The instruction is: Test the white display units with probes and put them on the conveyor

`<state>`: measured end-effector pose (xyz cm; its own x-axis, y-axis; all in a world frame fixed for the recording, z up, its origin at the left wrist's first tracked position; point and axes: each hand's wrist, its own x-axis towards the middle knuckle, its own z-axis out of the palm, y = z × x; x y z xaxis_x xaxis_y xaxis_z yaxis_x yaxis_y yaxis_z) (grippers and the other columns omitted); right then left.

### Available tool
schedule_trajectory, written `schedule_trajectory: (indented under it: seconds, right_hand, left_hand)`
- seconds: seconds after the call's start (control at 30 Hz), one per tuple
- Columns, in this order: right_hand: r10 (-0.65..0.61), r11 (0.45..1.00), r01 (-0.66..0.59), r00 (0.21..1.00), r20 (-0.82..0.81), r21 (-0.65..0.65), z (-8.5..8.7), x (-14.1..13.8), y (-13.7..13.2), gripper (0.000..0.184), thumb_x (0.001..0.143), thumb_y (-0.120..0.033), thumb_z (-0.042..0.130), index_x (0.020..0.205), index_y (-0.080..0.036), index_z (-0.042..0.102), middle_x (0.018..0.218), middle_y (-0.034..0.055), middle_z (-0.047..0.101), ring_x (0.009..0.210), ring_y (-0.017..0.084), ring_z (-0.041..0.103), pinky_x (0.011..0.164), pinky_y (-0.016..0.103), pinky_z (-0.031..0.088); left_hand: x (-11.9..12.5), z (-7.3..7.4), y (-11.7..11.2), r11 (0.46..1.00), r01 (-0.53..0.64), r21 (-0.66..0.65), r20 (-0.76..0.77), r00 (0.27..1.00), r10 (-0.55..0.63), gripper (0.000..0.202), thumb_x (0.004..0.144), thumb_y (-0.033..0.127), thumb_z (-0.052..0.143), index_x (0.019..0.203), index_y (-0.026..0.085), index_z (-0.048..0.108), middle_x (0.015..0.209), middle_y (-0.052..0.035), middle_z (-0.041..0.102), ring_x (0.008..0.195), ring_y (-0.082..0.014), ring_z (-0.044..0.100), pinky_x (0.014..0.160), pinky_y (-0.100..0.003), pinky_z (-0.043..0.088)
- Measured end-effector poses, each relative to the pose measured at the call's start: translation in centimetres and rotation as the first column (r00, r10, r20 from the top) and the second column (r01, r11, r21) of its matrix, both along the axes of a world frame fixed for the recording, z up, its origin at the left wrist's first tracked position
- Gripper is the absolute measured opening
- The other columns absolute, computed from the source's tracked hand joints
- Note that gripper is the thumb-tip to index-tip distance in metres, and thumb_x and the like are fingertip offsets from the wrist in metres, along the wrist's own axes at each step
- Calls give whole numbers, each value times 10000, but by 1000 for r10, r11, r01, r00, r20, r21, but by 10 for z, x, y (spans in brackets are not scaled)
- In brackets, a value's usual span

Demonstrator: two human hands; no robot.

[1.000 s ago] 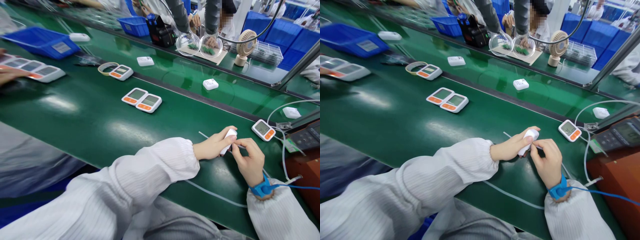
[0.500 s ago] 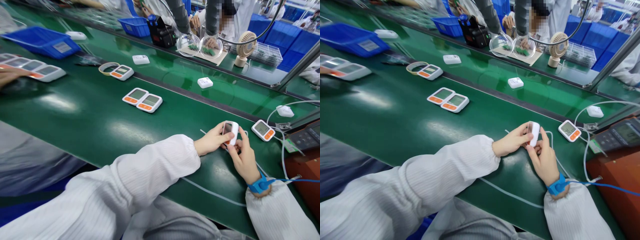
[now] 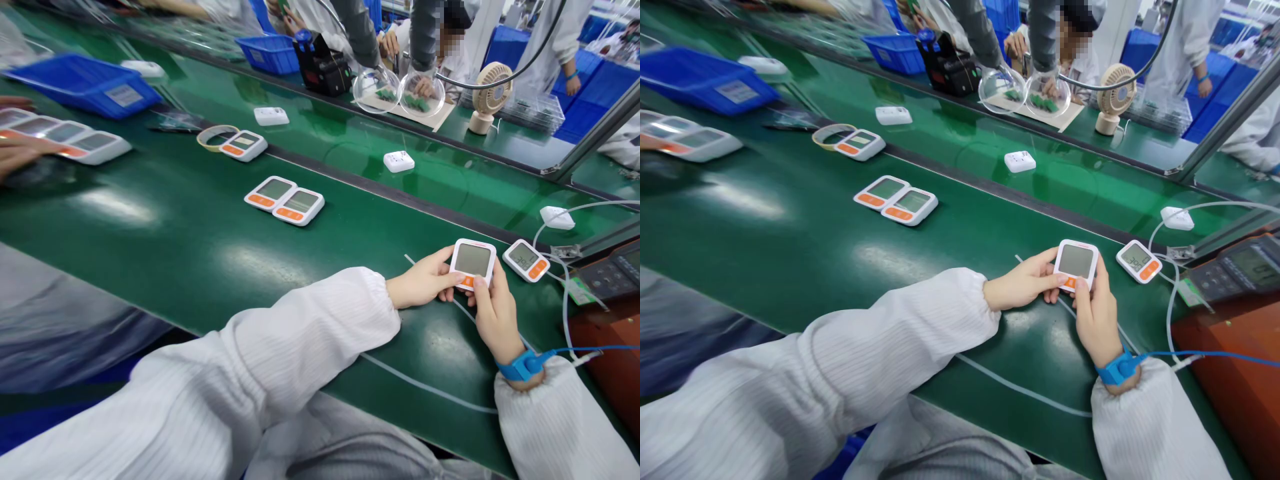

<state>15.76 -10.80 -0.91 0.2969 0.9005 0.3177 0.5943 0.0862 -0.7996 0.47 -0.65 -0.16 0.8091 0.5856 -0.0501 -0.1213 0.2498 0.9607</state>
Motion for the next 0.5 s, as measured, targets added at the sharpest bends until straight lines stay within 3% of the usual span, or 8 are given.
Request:
schedule_trajectory:
  seconds: [0.2, 0.5]
  right_hand:
    - [23, 1000, -23, 1000, -13, -8, 0, 0, -1, 560, 1046, -373, 481, 1552, -151, 389, 747, 21, 652, 590, 192, 640, 544, 272, 542]
    - [37, 997, -43, 995, -89, -67, 0, 2, 0, 585, 1031, -375, 505, 1564, -175, 367, 786, 24, 675, 570, 179, 628, 538, 266, 546]
  left_hand:
    - [0, -2, 0, 1000, 10, 13, -10, 1000, -10, 841, 847, 471, 725, 1500, 123, 325, 707, 25, 621, 540, -95, 574, 510, -206, 455]
    - [0, 1, -1, 999, -10, 41, -62, 998, 13, 703, 912, 336, 642, 1498, 115, 322, 675, 38, 598, 511, -90, 554, 501, -202, 456]
